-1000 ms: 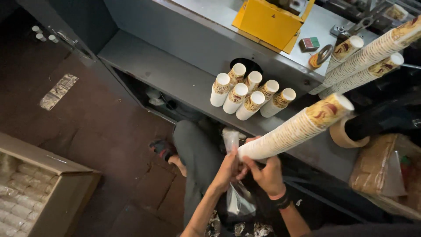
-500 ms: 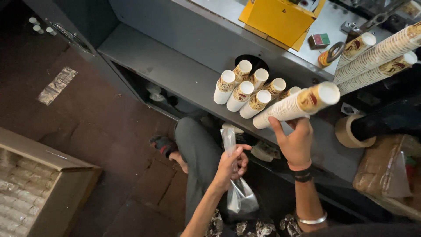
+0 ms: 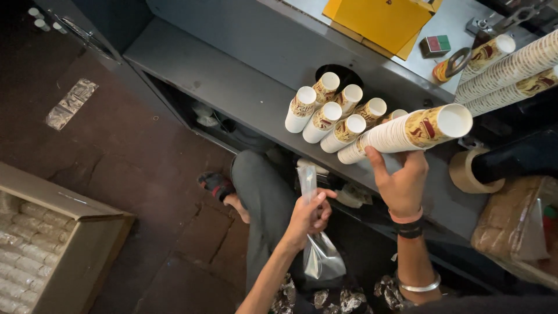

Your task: Packing manufactured paper cups into plastic sleeves and placing them in a collection box.

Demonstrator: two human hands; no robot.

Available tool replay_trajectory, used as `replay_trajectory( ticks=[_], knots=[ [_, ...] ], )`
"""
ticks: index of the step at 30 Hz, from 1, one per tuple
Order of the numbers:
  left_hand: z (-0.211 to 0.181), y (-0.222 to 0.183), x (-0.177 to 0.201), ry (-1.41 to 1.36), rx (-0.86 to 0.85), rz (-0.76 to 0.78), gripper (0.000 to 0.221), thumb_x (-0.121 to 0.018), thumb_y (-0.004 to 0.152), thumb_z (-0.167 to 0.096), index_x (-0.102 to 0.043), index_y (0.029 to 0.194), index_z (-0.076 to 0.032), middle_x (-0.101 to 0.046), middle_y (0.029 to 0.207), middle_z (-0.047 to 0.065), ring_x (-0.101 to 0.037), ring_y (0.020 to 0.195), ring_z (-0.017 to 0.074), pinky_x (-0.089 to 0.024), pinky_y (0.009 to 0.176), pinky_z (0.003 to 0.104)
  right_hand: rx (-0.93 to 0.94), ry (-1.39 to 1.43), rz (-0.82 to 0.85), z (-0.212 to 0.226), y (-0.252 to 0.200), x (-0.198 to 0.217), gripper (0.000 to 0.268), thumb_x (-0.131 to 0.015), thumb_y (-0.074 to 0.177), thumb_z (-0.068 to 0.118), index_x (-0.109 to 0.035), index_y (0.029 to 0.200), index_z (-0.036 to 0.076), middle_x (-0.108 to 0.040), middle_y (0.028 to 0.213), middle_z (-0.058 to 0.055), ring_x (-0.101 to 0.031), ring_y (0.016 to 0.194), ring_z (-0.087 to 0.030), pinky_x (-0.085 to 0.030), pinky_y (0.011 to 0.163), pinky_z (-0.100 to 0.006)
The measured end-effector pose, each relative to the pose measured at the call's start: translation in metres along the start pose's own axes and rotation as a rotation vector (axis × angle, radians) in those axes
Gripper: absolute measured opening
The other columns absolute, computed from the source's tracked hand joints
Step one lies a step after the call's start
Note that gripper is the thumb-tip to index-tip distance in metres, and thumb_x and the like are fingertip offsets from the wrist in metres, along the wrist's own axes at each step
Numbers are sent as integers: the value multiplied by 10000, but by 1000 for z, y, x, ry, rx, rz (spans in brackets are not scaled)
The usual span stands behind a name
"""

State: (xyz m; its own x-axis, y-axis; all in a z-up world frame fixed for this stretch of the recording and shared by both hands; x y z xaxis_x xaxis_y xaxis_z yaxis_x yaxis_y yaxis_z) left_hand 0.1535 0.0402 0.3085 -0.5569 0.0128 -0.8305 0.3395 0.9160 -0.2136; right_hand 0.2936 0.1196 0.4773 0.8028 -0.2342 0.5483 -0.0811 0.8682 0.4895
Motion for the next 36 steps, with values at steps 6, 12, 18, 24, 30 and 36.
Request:
replay_trajectory(
  ticks=[6,12,18,24,30,36],
  knots=[
    [4,1,2,-49,3,-3,338,-584,1045,-336,-612,1171,-24,-508,681,2,-379,455,33,-263,380,191,38,99,-9,10,7,15,572,-762,979,39,-492,1469,-78,-654,1388,-163,-666,1258,-240,-529,1112,-373],
    [6,2,4,-50,16,-16,343,-576,1046,-328,-588,1188,-16,-505,693,3,-383,460,37,-259,378,191,27,112,-52,-4,-8,49,599,-748,1029,37,-415,1514,-72,-613,1426,-178,-619,1328,-236,-485,1189,-371],
    [7,3,3,-46,12,5,341,-568,1049,-319,-589,1189,-9,-504,695,4,-376,454,31,-250,369,184,-142,31,-29,-44,-39,41,580,-752,992,81,-460,1472,-66,-638,1363,-167,-655,1264,-242,-525,1103,-379],
    [7,1,1,9,-15,6,337,-558,1069,-323,-589,1191,-10,-485,702,-7,-382,474,27,-270,390,189,-172,38,-26,-39,-36,25,611,-776,936,97,-513,1467,-49,-624,1370,-175,-656,1236,-237,-558,1037,-361],
    [5,2,0,-10,-3,-4,391,-553,1058,-364,-560,1246,-21,-497,708,0,-393,478,34,-280,396,187,-131,56,-4,-32,-29,23,615,-772,939,97,-491,1468,-44,-622,1371,-175,-655,1248,-236,-553,1057,-363],
    [5,3,-4,-26,-34,97,663,-401,1060,-562,-397,1494,-61,-537,840,28,-448,554,57,-312,409,200,-82,20,-15,-27,-25,33,595,-765,966,131,-496,1472,-28,-660,1310,-156,-674,1216,-236,-538,1056,-373]
  ],
)
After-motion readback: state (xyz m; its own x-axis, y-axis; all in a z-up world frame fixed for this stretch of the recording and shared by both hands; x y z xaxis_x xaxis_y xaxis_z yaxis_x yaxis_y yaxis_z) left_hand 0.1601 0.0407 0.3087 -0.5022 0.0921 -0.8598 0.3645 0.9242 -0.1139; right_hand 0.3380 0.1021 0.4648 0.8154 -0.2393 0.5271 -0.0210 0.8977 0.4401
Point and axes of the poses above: each hand's wrist, its own y-axis towards the middle knuckle, its own x-axis out of the back of the hand, z = x × y, the point moved 3 cm from there along y, towards the middle knuckle
